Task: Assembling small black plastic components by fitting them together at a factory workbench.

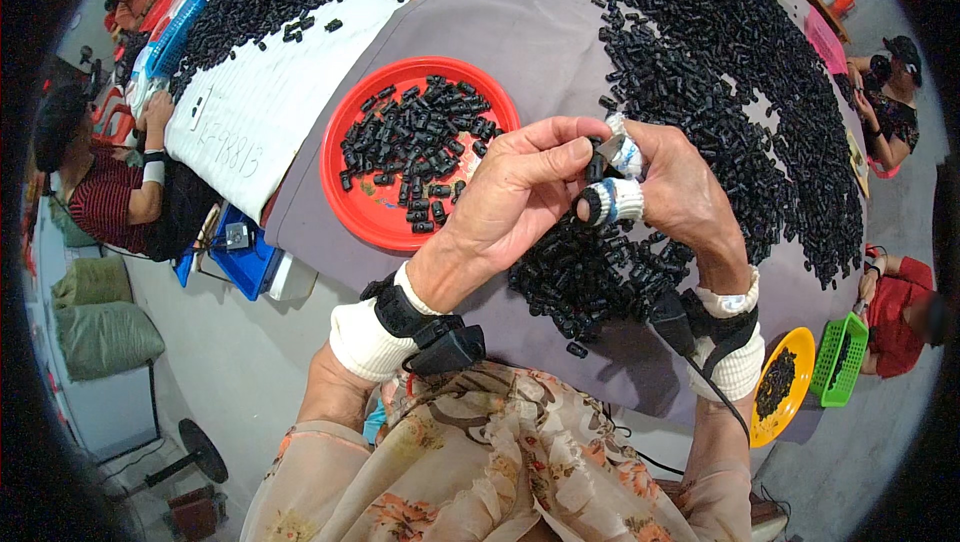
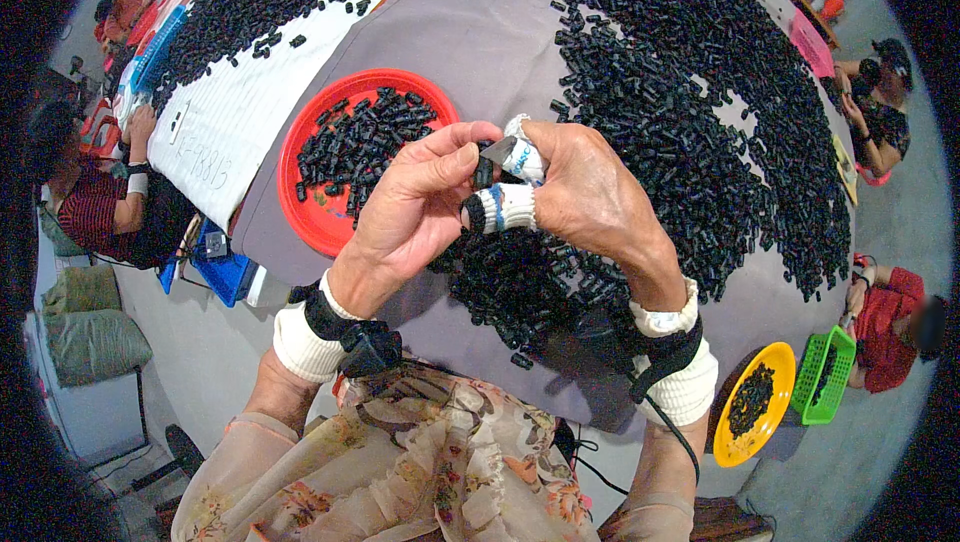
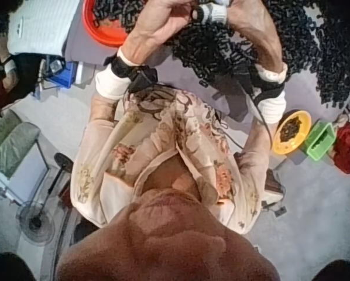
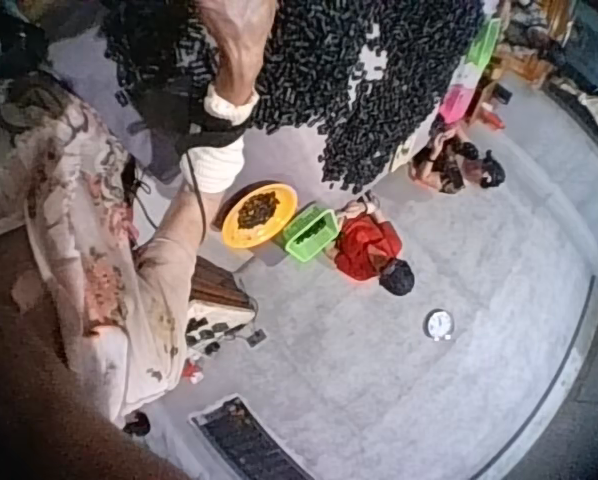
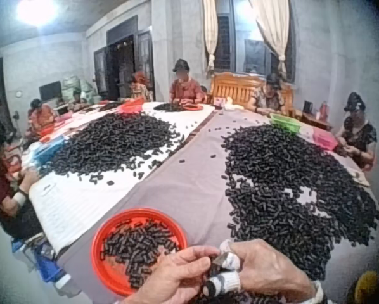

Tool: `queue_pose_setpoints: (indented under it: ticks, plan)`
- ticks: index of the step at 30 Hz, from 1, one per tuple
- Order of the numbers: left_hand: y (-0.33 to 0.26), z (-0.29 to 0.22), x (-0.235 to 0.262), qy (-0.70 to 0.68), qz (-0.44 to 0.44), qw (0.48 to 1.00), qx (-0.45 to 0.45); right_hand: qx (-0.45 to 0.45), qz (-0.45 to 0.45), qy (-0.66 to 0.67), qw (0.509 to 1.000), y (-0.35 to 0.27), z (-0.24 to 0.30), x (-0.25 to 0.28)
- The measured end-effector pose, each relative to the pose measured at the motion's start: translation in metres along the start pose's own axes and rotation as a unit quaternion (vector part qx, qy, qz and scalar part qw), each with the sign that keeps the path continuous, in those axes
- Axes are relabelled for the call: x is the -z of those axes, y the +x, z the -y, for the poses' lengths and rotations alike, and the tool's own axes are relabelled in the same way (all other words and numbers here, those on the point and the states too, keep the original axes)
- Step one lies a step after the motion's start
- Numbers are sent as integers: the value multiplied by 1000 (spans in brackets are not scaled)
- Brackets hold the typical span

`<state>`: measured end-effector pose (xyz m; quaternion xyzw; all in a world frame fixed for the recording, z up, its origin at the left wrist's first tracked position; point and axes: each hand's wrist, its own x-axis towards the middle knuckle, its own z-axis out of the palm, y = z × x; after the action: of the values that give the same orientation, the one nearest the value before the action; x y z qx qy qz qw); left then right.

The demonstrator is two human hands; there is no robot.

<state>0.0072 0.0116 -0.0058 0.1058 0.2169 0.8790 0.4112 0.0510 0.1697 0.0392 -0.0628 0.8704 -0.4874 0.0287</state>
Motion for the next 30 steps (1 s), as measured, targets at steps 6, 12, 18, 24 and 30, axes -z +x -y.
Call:
queue_pose_setpoints:
  ticks: [6,12,18,24,30]
  plan:
    - [2,2,7,22,2,1000,5,-18,11,-7,1000,-1,-1,0]
    - [0,1,0,55,-40,998,-9,9,1,-24,1000,0,1,-2]
    - [2,1,3,39,-15,999,-6,10,-10,-39,999,-1,1,0]
    - [2,1,5,-47,7,999,4,15,-87,22,996,-6,12,-3]
    - [3,3,5,-40,-19,999,6,49,-104,46,992,-5,10,-9]
